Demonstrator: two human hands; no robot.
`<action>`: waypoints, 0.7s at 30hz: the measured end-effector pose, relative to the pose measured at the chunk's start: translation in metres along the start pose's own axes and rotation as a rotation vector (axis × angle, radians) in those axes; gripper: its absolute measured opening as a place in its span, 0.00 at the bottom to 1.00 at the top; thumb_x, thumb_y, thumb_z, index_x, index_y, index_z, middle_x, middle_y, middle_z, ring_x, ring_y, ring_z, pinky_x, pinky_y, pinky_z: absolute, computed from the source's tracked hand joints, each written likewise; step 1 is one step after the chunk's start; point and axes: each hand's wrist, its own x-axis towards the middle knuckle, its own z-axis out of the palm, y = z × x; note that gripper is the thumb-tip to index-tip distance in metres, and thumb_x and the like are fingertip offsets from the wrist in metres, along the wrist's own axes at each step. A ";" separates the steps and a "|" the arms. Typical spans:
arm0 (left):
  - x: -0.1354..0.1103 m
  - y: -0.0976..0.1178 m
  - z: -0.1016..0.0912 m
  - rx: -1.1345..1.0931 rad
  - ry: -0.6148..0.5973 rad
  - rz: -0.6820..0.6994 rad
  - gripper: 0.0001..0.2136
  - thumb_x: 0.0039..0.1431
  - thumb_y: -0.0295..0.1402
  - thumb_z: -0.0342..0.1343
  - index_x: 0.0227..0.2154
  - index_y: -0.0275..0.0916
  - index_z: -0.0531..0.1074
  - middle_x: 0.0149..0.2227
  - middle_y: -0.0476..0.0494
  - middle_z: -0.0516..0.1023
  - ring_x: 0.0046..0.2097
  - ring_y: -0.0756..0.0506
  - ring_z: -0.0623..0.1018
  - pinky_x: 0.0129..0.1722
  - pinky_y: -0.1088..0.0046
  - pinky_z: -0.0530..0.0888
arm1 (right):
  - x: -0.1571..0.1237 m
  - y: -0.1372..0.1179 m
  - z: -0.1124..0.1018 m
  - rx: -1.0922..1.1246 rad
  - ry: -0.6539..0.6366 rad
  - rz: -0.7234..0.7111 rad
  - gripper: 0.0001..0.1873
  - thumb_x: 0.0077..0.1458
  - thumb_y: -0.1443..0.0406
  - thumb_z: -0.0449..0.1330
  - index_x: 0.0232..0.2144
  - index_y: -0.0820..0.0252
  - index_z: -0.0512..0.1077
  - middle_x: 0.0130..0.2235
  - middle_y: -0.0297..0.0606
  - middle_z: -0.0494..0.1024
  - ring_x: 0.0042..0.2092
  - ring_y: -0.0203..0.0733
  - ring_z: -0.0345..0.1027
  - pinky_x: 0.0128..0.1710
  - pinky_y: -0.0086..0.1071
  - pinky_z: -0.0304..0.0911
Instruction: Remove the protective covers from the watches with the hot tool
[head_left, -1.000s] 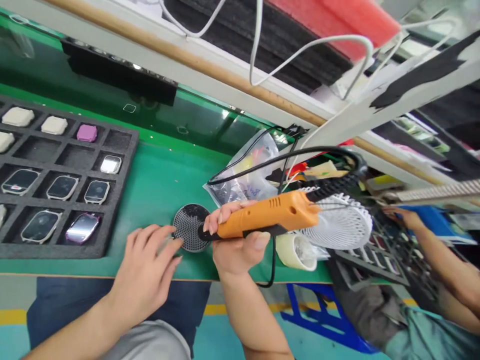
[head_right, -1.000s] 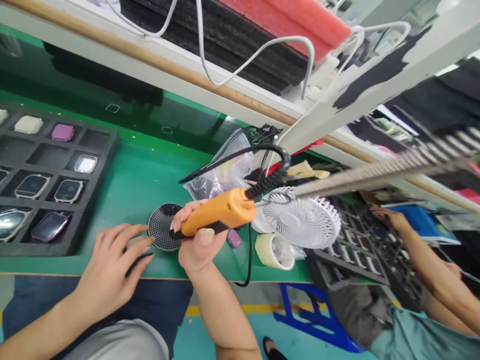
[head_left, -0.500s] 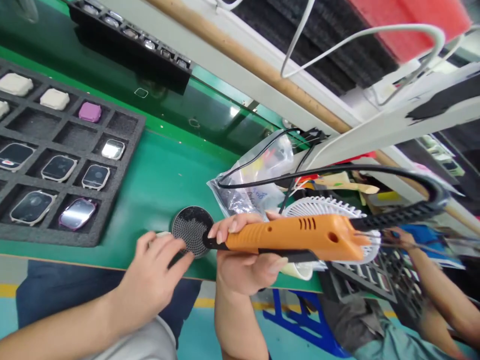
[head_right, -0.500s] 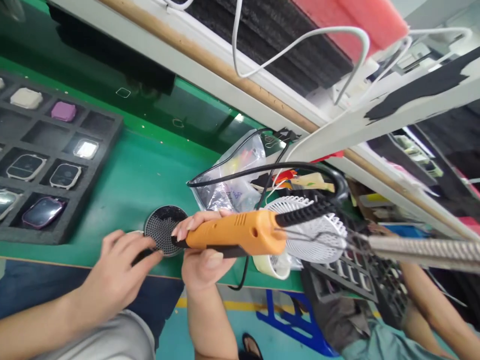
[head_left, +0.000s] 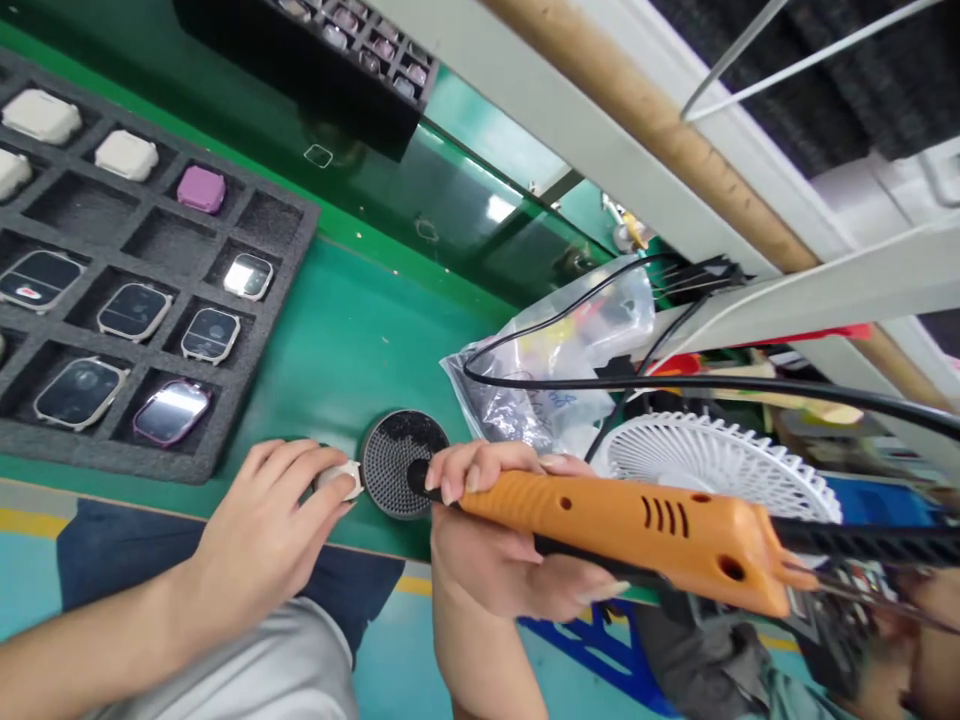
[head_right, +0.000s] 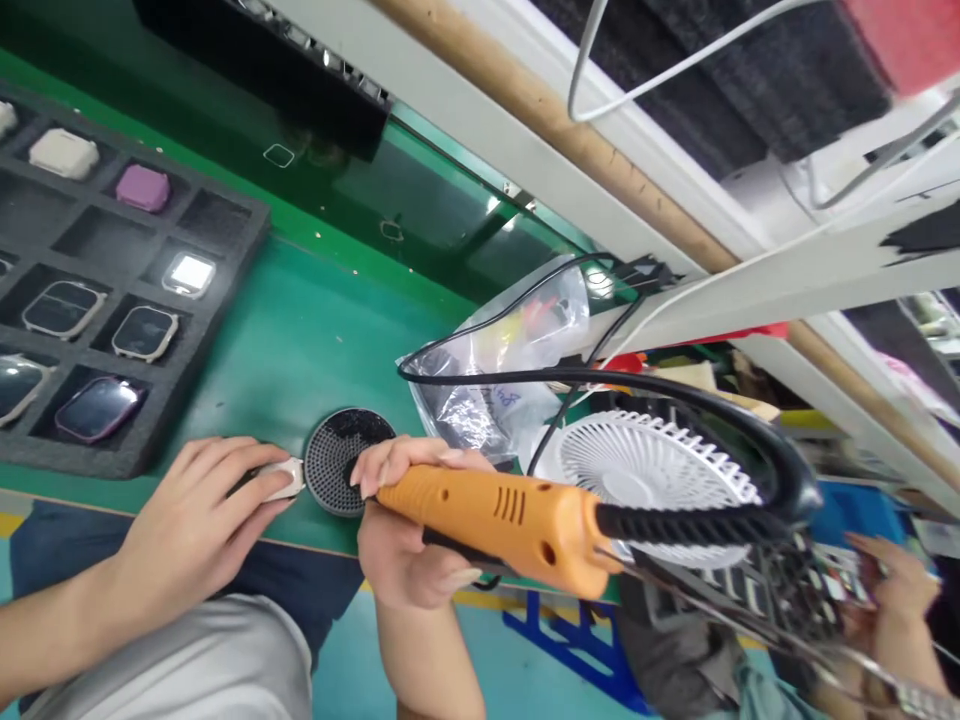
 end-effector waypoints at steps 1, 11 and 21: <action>0.000 -0.001 0.000 -0.001 0.003 0.002 0.09 0.71 0.28 0.56 0.51 0.40 0.74 0.54 0.41 0.78 0.55 0.39 0.74 0.54 0.56 0.68 | 0.000 0.000 0.000 -0.007 0.001 -0.001 0.26 0.58 0.36 0.56 0.48 0.41 0.66 0.30 0.27 0.66 0.25 0.37 0.61 0.25 0.36 0.63; -0.001 -0.002 0.001 0.001 -0.012 0.008 0.08 0.71 0.28 0.55 0.50 0.38 0.74 0.55 0.39 0.78 0.54 0.37 0.74 0.53 0.53 0.67 | -0.001 -0.003 0.002 -0.016 -0.020 -0.005 0.25 0.61 0.38 0.54 0.48 0.45 0.68 0.31 0.28 0.67 0.25 0.37 0.62 0.24 0.37 0.64; -0.005 -0.002 0.002 -0.062 0.014 0.053 0.12 0.68 0.26 0.57 0.53 0.40 0.76 0.54 0.40 0.79 0.54 0.38 0.75 0.54 0.54 0.69 | -0.001 -0.009 0.001 -0.010 -0.031 0.000 0.26 0.61 0.37 0.52 0.48 0.45 0.69 0.31 0.29 0.68 0.26 0.38 0.64 0.25 0.38 0.65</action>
